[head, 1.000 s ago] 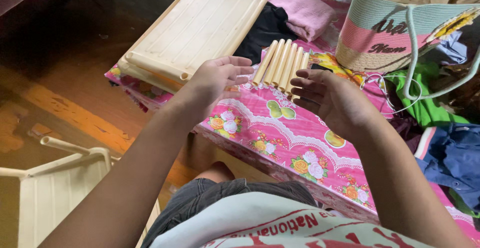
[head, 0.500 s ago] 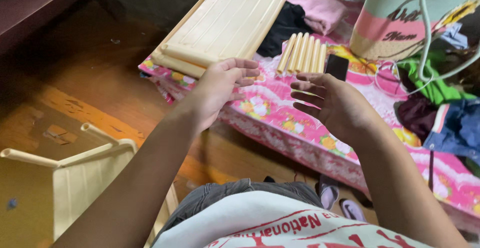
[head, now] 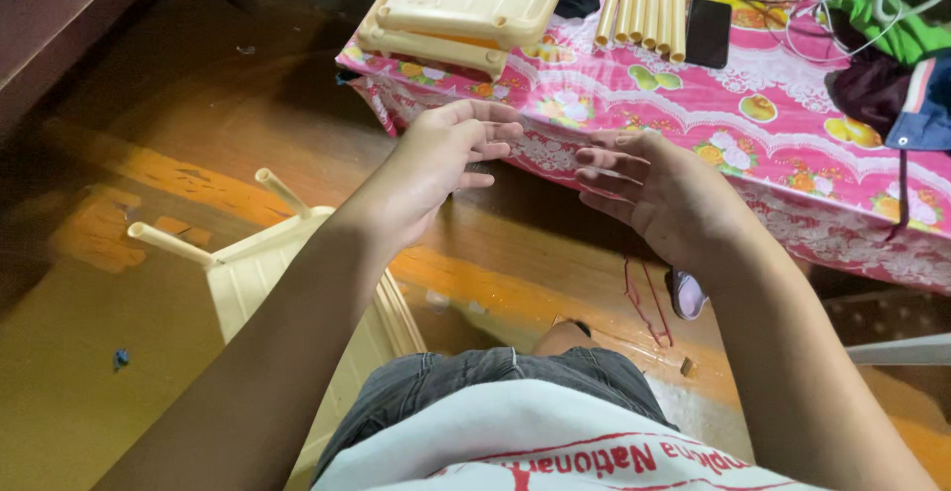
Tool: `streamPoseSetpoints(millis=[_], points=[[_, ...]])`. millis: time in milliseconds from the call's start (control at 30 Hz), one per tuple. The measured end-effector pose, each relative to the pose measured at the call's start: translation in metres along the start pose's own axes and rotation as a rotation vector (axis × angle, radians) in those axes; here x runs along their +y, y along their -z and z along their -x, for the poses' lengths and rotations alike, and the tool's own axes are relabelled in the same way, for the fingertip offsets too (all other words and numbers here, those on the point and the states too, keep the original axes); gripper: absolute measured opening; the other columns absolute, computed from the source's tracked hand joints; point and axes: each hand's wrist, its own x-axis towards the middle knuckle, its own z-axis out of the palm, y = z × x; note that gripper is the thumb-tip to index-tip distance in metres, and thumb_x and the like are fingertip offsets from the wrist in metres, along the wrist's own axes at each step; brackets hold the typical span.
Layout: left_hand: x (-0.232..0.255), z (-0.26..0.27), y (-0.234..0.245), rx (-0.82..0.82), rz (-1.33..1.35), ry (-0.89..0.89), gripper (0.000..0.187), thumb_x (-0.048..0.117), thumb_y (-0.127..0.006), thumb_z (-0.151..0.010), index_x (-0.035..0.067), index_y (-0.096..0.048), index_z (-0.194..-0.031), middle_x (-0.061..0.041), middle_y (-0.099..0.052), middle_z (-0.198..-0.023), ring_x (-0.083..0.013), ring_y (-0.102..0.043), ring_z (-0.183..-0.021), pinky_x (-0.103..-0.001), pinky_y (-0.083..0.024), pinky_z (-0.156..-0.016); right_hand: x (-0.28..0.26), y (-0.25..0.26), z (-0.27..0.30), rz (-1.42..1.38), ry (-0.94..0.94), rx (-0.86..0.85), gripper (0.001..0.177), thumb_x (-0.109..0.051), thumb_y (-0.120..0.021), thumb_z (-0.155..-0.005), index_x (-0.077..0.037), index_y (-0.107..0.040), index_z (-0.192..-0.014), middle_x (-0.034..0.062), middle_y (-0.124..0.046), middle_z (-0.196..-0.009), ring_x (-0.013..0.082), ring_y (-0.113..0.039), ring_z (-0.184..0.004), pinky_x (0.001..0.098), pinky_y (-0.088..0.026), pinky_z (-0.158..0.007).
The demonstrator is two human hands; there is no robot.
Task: The person assembles a small plastic stool by inserting cylindrical legs into the seat base. They repeatedly insert and remove the legs, then place the assembled stool on the floor and later on a table.
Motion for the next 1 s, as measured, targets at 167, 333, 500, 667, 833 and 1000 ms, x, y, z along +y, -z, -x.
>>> streamPoseSetpoints(millis=[167, 333, 500, 667, 833, 1000], points=[[-0.005, 0.028, 0.008, 0.019, 0.024, -0.025, 0.031, 0.018, -0.045, -0.098, 0.013, -0.064, -0.121, 0.000, -0.072, -0.117, -0.0115, -0.064, -0.106, -0.033, -0.052, -0.089, 0.008, -0.011, 0.017, -0.010, -0.041, 0.023, 0.025, -0.024, -0.058, -0.093, -0.006, -0.063, -0.110, 0.0092, -0.070, -0.110, 0.0224, -0.067, -0.105, 0.0436, -0.053, -0.103], [-0.008, 0.050, 0.002, 0.062, 0.020, -0.038, 0.033, 0.016, -0.043, -0.096, 0.013, -0.065, -0.120, 0.000, -0.073, -0.118, -0.0113, -0.066, -0.109, -0.033, -0.053, -0.090, 0.008, -0.013, 0.036, 0.006, 0.001, -0.060, 0.029, -0.023, -0.059, -0.094, -0.005, -0.063, -0.116, 0.0093, -0.068, -0.109, 0.0228, -0.065, -0.104, 0.0438, -0.052, -0.104], [-0.012, 0.078, -0.018, 0.099, 0.041, -0.049, 0.034, 0.015, -0.043, -0.096, 0.012, -0.065, -0.122, -0.001, -0.072, -0.119, -0.0130, -0.065, -0.108, -0.034, -0.053, -0.090, 0.006, -0.007, 0.062, 0.055, -0.020, -0.070, 0.032, -0.022, -0.056, -0.095, -0.004, -0.063, -0.120, 0.0091, -0.068, -0.109, 0.0235, -0.066, -0.105, 0.0444, -0.053, -0.104], [-0.021, 0.120, -0.037, 0.118, 0.071, -0.070, 0.034, 0.015, -0.042, -0.096, 0.011, -0.063, -0.123, -0.002, -0.072, -0.121, -0.0131, -0.065, -0.108, -0.033, -0.053, -0.091, 0.010, 0.004, 0.101, 0.077, 0.029, -0.159, 0.027, -0.022, -0.051, -0.101, -0.004, -0.060, -0.119, 0.0101, -0.066, -0.110, 0.0275, -0.065, -0.109, 0.0465, -0.052, -0.105], [-0.039, 0.171, -0.055, 0.202, 0.116, -0.051, 0.034, 0.014, -0.044, -0.096, 0.010, -0.063, -0.124, -0.003, -0.072, -0.120, -0.0145, -0.066, -0.108, -0.033, -0.053, -0.092, 0.022, 0.006, 0.137, 0.132, -0.017, -0.227, 0.028, -0.023, -0.049, -0.100, -0.005, -0.060, -0.119, 0.0111, -0.067, -0.117, 0.0276, -0.064, -0.114, 0.0448, -0.051, -0.107], [-0.058, 0.226, -0.073, 0.279, 0.147, -0.022, 0.033, 0.015, -0.043, -0.098, 0.010, -0.063, -0.124, -0.003, -0.072, -0.120, -0.0158, -0.066, -0.110, -0.035, -0.053, -0.093, 0.043, -0.003, 0.169, 0.144, -0.092, -0.335, 0.029, -0.025, -0.049, -0.100, -0.006, -0.060, -0.119, 0.0105, -0.066, -0.119, 0.0267, -0.063, -0.116, 0.0440, -0.048, -0.110]])
